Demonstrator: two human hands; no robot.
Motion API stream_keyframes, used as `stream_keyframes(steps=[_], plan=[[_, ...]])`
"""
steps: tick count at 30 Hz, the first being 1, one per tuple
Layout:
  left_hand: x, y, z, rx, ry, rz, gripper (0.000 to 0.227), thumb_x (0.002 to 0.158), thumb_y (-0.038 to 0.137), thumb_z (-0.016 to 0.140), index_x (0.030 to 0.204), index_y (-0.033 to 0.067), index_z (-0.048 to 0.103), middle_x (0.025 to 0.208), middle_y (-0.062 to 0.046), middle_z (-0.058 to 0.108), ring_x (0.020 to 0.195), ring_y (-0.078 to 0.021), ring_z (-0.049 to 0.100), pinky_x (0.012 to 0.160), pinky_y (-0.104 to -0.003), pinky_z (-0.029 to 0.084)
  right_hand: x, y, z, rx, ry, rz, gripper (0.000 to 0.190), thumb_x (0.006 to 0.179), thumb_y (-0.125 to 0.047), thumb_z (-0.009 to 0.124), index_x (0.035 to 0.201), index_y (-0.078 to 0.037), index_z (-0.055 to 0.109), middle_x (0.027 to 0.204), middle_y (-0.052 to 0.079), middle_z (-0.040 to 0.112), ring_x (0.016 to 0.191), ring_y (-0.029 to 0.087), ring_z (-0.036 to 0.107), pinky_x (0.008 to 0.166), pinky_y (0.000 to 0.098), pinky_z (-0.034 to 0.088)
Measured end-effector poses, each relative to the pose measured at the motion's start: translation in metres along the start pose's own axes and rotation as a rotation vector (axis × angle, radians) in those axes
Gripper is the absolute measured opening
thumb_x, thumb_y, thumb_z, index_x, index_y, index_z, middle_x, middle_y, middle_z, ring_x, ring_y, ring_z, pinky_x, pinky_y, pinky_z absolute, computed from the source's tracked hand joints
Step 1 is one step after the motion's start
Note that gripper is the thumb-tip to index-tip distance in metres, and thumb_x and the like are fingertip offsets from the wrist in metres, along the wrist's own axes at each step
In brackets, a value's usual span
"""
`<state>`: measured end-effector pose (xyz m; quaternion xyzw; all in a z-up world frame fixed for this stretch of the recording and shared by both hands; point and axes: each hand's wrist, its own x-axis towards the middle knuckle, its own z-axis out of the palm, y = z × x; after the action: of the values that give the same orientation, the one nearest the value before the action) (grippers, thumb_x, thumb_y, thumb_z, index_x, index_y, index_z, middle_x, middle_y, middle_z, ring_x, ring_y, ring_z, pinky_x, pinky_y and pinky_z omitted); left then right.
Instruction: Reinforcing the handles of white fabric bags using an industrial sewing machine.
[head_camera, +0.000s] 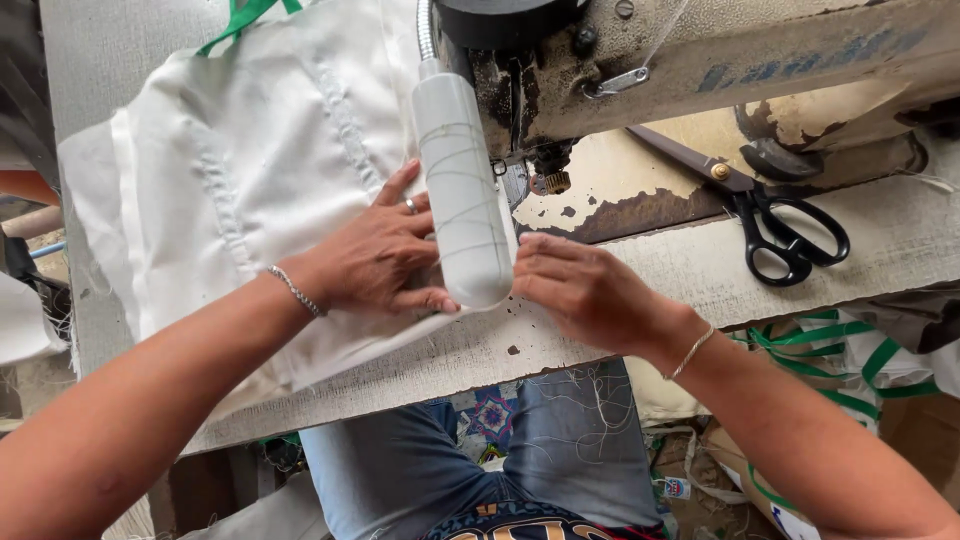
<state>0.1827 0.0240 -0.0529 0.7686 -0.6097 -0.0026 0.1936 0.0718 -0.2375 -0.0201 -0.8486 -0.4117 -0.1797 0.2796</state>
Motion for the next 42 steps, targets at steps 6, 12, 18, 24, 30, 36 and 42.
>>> stream_keyframes(steps=[6, 12, 18, 24, 30, 36, 42], plan=[[0.010, -0.037, -0.002, -0.090, 0.147, 0.168, 0.064, 0.096, 0.062, 0.047, 0.129, 0.0121, 0.068, 0.136, -0.014, 0.065, 0.142, -0.0315, 0.052, 0.126, -0.049, -0.010, 0.005, 0.033, 0.018, -0.049, 0.072, 0.002, 0.015, 0.098, 0.003, 0.064, 0.083, 0.001, 0.069, 0.079, 0.012, 0.070, 0.086, 0.031, 0.074, 0.086, 0.0451, 0.063], [0.031, 0.011, -0.025, 0.132, -0.017, 0.108, 0.061, 0.086, 0.071, 0.059, 0.122, 0.0220, 0.068, 0.122, -0.009, 0.065, 0.125, -0.0308, 0.056, 0.119, -0.052, 0.035, 0.003, 0.037, 0.024, -0.025, 0.123, 0.012, 0.010, 0.094, -0.001, 0.070, 0.085, -0.004, 0.071, 0.079, 0.008, 0.068, 0.087, 0.023, 0.070, 0.084, 0.0331, 0.060], [0.011, 0.026, 0.033, 0.133, 0.104, -0.241, 0.026, 0.088, 0.028, 0.072, 0.113, 0.0265, 0.062, 0.104, 0.010, 0.059, 0.106, -0.0126, 0.065, 0.103, -0.041, 0.051, 0.001, 0.032, 0.026, 0.116, 0.144, 0.076, 0.006, 0.093, -0.001, 0.071, 0.088, -0.003, 0.071, 0.082, 0.007, 0.066, 0.092, 0.022, 0.067, 0.084, 0.0333, 0.058], [0.023, 0.052, 0.023, 0.119, 0.235, -0.187, 0.014, 0.086, 0.017, 0.072, 0.098, 0.0249, 0.069, 0.102, 0.007, 0.067, 0.118, -0.0232, 0.065, 0.091, -0.048, 0.053, -0.015, 0.026, 0.019, -0.119, 0.017, 0.152, 0.008, 0.093, -0.023, 0.074, 0.095, -0.015, 0.073, 0.101, -0.001, 0.051, 0.119, 0.024, 0.046, 0.096, 0.0500, 0.051], [0.016, 0.067, 0.021, 0.196, 0.249, -0.235, 0.010, 0.096, 0.016, 0.065, 0.100, 0.0191, 0.074, 0.098, -0.001, 0.070, 0.109, -0.0253, 0.068, 0.102, -0.057, 0.047, -0.026, 0.004, -0.002, -0.184, -0.095, 0.114, 0.033, 0.101, -0.041, 0.061, 0.120, -0.016, 0.070, 0.105, 0.006, 0.051, 0.119, 0.032, 0.047, 0.103, 0.0569, 0.040], [0.018, 0.078, 0.015, 0.270, 0.260, -0.207, 0.023, 0.100, 0.013, 0.054, 0.100, 0.0199, 0.076, 0.104, 0.000, 0.066, 0.112, -0.0186, 0.065, 0.107, -0.050, 0.044, -0.036, 0.013, 0.006, -0.182, -0.104, 0.197, 0.040, 0.105, -0.046, 0.054, 0.128, -0.020, 0.073, 0.107, 0.005, 0.049, 0.119, 0.029, 0.045, 0.105, 0.0620, 0.038], [0.021, 0.078, 0.013, 0.294, 0.207, -0.221, 0.023, 0.101, 0.014, 0.053, 0.104, 0.0218, 0.074, 0.107, 0.001, 0.065, 0.112, -0.0168, 0.064, 0.105, -0.050, 0.042, -0.033, 0.011, 0.002, -0.180, -0.097, 0.186, 0.040, 0.105, -0.046, 0.055, 0.129, -0.020, 0.073, 0.107, 0.004, 0.048, 0.119, 0.028, 0.045, 0.102, 0.0607, 0.040]])
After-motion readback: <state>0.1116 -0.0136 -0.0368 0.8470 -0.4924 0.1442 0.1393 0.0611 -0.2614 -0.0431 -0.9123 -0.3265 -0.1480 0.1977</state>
